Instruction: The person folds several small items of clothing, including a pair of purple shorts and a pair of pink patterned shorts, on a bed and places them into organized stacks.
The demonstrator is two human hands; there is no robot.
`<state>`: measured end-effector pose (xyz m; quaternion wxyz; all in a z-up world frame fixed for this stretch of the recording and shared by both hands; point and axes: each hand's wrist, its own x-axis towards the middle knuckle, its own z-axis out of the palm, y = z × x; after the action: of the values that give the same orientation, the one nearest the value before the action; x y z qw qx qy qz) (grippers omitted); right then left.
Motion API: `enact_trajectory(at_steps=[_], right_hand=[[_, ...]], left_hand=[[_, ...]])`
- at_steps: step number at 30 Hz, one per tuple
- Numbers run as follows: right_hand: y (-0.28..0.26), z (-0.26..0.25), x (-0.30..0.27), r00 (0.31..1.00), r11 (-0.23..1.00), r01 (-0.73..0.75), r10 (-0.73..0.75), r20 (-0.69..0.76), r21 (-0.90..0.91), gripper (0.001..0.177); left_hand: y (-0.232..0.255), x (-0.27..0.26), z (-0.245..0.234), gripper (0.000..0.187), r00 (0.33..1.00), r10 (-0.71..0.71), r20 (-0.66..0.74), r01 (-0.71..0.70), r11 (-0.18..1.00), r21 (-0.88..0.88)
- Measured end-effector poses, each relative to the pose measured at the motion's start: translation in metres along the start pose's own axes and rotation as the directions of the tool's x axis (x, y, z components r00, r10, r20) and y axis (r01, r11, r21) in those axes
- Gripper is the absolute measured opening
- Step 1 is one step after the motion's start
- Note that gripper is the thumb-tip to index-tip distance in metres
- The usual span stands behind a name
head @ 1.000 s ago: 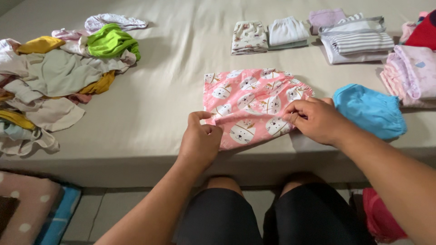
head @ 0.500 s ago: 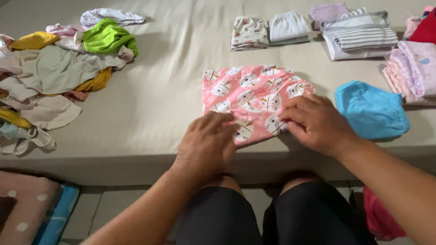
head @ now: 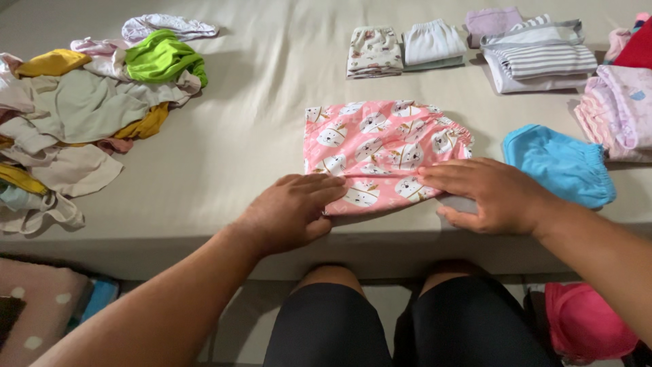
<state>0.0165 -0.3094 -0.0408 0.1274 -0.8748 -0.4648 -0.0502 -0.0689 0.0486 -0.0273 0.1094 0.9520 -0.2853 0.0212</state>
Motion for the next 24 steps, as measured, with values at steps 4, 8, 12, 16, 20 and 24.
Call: enact_trajectory(at_steps=[4,8,12,16,20,24], right_hand=[[-0.003,-0.004,0.007,1.0,0.999,-0.018,0.018,-0.017,0.027,0.063],[-0.007,-0.005,0.014,0.997,0.998,-0.047,0.044,-0.068,-0.046,0.057],[0.001,-0.003,0.011,0.992,0.994,-0.028,0.014,-0.129,-0.105,0.046],[0.021,-0.001,0.007,0.992,0.99,-0.066,0.052,-0.116,-0.123,0.029],[0.045,0.003,0.015,0.97,0.992,-0.024,-0.007,-0.244,-0.125,0.014],[0.065,0.007,0.025,0.972,0.992,-0.036,0.006,-0.235,-0.122,0.016]], left_hand=[[-0.001,0.004,0.001,0.051,0.977,0.13,-0.169,-0.112,0.988,0.108],[0.0,0.006,0.0,0.038,0.925,0.156,-0.346,-0.147,0.988,0.051],[0.006,0.002,-0.002,0.032,0.903,0.116,-0.414,-0.16,0.984,-0.074],[0.013,0.003,-0.006,0.021,0.97,-0.098,-0.223,0.048,0.975,-0.218],[0.01,0.008,-0.01,0.057,0.974,0.039,-0.223,-0.07,0.989,-0.133],[0.007,0.018,-0.002,0.039,0.978,-0.167,-0.124,0.145,0.975,-0.17]])
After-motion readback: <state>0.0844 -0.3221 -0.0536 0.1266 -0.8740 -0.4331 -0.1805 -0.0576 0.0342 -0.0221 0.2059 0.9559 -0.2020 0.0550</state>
